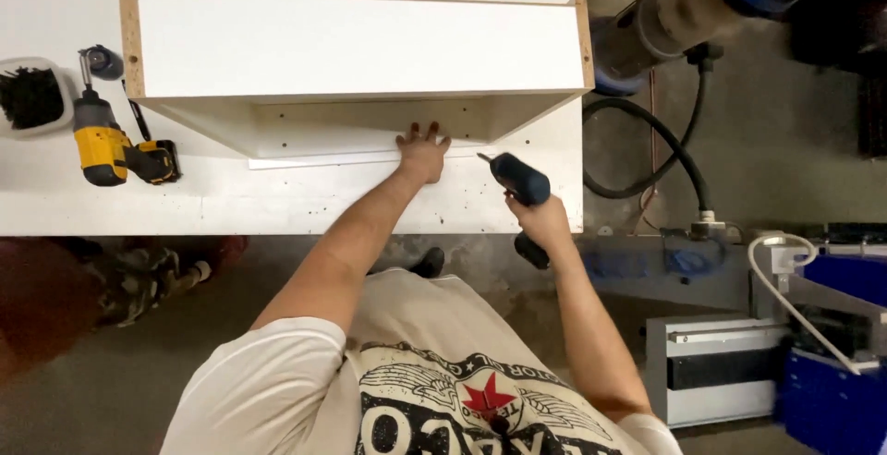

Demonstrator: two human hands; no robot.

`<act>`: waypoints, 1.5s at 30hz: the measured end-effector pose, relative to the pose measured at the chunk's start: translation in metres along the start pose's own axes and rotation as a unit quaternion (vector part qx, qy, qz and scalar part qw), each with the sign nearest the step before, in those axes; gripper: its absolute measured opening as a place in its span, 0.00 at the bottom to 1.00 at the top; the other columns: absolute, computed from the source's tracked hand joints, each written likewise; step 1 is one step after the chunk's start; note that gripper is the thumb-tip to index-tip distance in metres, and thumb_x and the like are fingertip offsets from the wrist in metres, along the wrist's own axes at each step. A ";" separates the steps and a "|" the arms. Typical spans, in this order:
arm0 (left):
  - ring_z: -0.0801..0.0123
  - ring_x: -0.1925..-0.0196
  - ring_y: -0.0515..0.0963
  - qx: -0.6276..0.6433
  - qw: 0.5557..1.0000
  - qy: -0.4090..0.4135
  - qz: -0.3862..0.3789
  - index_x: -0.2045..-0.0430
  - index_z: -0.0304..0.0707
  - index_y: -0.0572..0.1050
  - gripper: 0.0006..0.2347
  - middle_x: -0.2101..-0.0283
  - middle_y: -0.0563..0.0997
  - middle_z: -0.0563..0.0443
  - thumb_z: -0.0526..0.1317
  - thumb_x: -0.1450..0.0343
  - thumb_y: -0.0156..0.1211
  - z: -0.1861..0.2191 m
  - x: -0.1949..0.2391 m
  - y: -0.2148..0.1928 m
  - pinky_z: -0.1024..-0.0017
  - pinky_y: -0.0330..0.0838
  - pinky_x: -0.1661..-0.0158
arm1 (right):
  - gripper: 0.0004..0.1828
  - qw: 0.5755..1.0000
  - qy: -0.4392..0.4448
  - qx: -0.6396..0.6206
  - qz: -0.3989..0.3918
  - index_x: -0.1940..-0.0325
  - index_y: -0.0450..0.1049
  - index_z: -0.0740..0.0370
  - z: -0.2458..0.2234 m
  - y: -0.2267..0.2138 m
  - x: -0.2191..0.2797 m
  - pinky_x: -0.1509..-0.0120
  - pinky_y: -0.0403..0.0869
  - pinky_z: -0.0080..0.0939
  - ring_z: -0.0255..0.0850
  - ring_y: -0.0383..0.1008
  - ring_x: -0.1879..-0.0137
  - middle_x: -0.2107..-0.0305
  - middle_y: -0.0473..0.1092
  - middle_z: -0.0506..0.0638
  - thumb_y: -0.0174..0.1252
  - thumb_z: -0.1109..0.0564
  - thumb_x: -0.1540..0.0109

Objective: Assembling a white cabinet frame by drilling screws and marking measurements with a pencil on a workbench.

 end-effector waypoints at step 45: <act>0.60 0.30 0.66 0.557 0.575 -0.067 0.595 0.34 0.38 0.63 0.33 0.33 0.70 0.46 0.64 0.26 0.46 -0.241 0.243 -0.020 0.61 0.59 0.32 | 0.29 0.906 -0.070 -0.291 0.299 0.36 0.62 0.68 0.155 0.042 -0.040 0.44 0.72 0.46 0.46 0.67 0.49 0.51 0.63 0.59 0.66 0.57 0.37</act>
Point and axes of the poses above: each hand's wrist, its own x-axis away from the middle knuckle, its own y-axis out of the palm, z = x × y, the point moved 5 cm from there along -x, towards the middle knuckle
